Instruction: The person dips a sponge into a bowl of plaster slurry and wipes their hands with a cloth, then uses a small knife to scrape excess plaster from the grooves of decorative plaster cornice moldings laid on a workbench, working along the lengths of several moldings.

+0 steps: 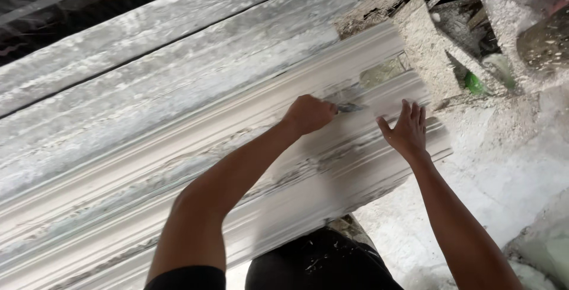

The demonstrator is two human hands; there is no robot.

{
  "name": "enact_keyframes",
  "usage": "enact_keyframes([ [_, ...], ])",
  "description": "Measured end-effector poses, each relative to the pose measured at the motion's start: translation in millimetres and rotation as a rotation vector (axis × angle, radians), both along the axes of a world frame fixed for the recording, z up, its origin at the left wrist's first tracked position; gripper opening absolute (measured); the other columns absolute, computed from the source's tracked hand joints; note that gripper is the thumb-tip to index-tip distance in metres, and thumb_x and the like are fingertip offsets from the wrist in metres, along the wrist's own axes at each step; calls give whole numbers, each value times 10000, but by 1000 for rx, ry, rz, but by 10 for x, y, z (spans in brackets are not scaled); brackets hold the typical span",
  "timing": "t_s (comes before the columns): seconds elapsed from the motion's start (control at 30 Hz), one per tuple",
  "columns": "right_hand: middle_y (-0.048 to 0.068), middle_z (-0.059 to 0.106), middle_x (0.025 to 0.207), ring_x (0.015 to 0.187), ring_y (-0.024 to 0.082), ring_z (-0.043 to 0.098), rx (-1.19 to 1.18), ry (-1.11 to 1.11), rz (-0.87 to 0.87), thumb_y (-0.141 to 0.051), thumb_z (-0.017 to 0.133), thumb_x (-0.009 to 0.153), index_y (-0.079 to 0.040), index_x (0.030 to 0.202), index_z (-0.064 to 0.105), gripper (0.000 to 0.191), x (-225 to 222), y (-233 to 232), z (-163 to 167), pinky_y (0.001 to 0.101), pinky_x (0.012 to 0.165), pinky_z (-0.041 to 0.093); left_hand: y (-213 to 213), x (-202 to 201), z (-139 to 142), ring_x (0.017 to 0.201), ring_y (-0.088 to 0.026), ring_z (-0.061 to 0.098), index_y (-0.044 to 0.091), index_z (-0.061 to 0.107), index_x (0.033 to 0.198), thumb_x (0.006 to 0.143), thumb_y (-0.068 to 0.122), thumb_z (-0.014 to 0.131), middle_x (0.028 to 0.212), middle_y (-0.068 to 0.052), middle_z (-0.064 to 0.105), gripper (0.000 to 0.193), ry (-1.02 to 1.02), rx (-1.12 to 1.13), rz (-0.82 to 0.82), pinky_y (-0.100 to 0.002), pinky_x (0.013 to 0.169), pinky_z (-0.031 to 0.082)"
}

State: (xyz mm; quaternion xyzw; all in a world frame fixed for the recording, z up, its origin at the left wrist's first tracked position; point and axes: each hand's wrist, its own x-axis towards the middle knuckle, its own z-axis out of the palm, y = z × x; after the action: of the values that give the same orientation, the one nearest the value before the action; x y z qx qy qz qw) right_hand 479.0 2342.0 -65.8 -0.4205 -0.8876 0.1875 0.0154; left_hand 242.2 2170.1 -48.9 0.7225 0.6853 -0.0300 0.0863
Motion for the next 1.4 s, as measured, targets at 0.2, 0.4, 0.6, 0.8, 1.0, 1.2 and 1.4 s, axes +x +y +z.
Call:
enact_keyframes([
  [0.2, 364, 326, 1545, 1459, 534, 307, 4, 47, 132, -482, 728, 906, 52, 1505, 355, 885, 203, 621, -48, 599, 1149, 357, 432, 65, 135, 711, -295, 731, 103, 643, 1181, 957, 169, 552, 948, -83, 727, 251, -3, 11, 8, -461, 530, 574],
  [0.4, 336, 409, 1453, 1379, 540, 423, 35, 181, 223, -359, 727, 938, 43, 1462, 414, 731, 310, 694, -145, 575, 1050, 483, 789, 204, 150, 781, -301, 729, 131, 647, 1184, 1020, 261, 494, 1003, -78, 736, 260, -48, -101, 77, -472, 593, 575],
  [0.6, 302, 401, 1478, 1342, 490, 478, -49, 159, 195, -290, 698, 937, 5, 1495, 408, 694, 393, 698, -159, 526, 1014, 514, 1530, 289, 4, 859, -273, 731, 187, 695, 1107, 1081, 260, 468, 1019, -55, 763, 240, -18, -135, 61, -465, 698, 581],
  [0.8, 293, 378, 1489, 1337, 495, 510, 11, 151, 267, -230, 686, 918, -7, 1481, 425, 660, 430, 777, -170, 495, 993, 527, 739, 124, 142, 747, -282, 741, 161, 593, 1245, 1033, 251, 439, 971, -72, 714, 277, 32, -236, 47, -461, 575, 604],
  [1.0, 254, 338, 1554, 1232, 463, 574, -134, -8, 94, -285, 675, 913, -63, 1510, 405, 692, 333, 714, -175, 519, 1010, 512, 1737, 343, 7, 836, -290, 748, 134, 703, 1033, 1080, 229, 455, 965, -84, 758, 270, 41, -120, 40, -465, 730, 584],
  [1.2, 284, 268, 1599, 1455, 504, 319, -44, -72, 213, -354, 673, 933, -78, 1544, 381, 731, 395, 772, -231, 533, 1128, 411, 1445, 270, 69, 795, -311, 751, 112, 686, 971, 976, 145, 524, 891, -92, 749, 165, 25, -30, -10, -486, 595, 601],
  [1.4, 316, 172, 1648, 1533, 438, 230, -80, -235, 201, -366, 593, 991, -57, 1573, 323, 712, 261, 752, -326, 563, 1150, 364, 1657, 311, -32, 853, -297, 756, 141, 758, 883, 902, 134, 576, 939, -80, 771, 183, 4, 9, -36, -478, 616, 596],
])
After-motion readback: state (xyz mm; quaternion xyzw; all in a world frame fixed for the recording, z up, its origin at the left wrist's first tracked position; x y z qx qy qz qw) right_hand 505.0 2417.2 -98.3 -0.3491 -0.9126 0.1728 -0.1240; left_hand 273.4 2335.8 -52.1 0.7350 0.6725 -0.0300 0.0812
